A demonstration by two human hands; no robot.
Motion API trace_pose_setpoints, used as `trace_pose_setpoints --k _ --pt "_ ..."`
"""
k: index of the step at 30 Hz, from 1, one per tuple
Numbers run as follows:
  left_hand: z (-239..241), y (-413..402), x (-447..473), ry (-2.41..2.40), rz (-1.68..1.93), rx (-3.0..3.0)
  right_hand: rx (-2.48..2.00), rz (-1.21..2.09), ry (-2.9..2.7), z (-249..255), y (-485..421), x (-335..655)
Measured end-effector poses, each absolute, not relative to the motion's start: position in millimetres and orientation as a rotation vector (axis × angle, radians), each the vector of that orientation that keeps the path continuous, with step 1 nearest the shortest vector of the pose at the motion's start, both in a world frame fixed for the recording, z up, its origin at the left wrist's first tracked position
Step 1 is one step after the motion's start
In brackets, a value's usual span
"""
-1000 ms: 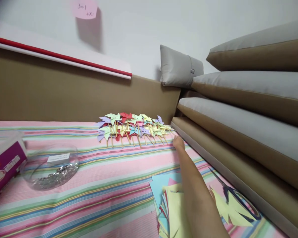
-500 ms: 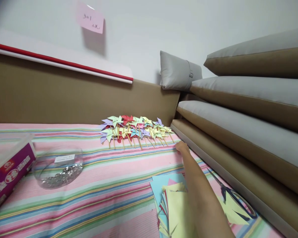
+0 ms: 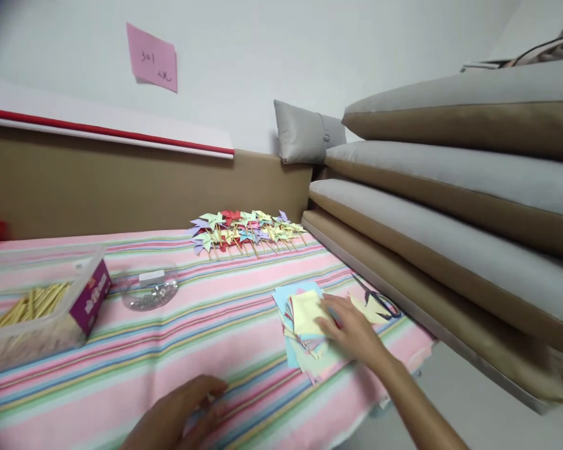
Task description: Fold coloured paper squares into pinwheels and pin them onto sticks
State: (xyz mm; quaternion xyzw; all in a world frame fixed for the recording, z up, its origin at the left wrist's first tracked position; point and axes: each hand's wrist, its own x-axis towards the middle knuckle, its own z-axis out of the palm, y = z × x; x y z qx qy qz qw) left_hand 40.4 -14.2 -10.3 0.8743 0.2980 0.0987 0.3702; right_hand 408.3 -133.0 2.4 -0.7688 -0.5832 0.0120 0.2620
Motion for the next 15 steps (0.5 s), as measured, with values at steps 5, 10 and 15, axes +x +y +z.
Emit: trace_pose_setpoints --k 5,10,15 --pt "-2.4 -31.3 36.5 0.772 0.288 2.366 -2.007 0.092 -1.669 -23.4 -132.8 371.3" --pt "7.8 -37.8 27.1 0.692 0.239 2.391 -1.985 0.134 -1.672 -20.5 -136.3 370.1" --pt "9.0 -36.3 22.5 0.693 0.245 2.394 -1.992 0.143 -1.645 -19.7 -136.3 375.7"
